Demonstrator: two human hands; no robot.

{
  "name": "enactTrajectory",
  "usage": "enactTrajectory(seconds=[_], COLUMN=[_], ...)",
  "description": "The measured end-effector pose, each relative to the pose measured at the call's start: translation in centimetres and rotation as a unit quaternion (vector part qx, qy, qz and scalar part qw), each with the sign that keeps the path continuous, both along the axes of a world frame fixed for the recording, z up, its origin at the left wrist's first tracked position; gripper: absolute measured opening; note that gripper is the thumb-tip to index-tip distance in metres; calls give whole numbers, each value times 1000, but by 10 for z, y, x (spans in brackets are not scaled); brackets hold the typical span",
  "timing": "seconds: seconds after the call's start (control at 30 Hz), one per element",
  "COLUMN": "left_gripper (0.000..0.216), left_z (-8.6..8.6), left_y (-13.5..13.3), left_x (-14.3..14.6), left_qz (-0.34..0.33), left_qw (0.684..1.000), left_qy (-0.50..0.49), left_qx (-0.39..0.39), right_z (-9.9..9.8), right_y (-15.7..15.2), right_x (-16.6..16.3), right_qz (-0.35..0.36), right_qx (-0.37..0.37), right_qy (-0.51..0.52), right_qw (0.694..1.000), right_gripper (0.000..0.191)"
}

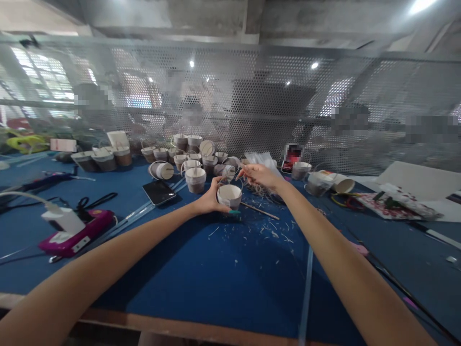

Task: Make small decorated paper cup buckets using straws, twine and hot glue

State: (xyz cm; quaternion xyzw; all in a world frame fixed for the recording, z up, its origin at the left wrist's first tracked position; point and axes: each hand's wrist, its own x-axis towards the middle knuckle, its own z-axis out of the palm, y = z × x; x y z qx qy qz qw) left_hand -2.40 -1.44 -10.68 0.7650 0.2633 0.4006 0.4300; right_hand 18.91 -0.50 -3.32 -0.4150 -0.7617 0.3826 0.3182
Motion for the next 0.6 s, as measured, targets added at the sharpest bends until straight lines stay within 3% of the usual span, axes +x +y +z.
enactTrajectory(seconds=[0.17, 0.33, 0.4, 0.53, 0.6], left_gripper=[63, 61, 65, 80, 83], left_z=[-2, -3, -3, -7, -9], left_y=[-8, -3, -1, 4, 8], left_x=[2, -1, -1, -1, -2], left_qz=[40, 58, 68, 53, 39], left_qw=[998, 995, 994, 994, 995], left_qy=[-18, -65, -73, -89, -87], left_qx=[-43, -53, -54, -24, 1], right_z=[26, 48, 44, 15, -4], right_y=[-12, -43, -66, -117, -137], right_x=[6, 12, 11, 21, 43], right_qz=[-74, -100, -75, 17, 2], right_qx=[-8, 145, 149, 33, 43], right_qy=[-132, -257, -303, -329, -326], right_qw=[988, 950, 938, 944, 944], right_gripper=[48, 33, 24, 18, 21])
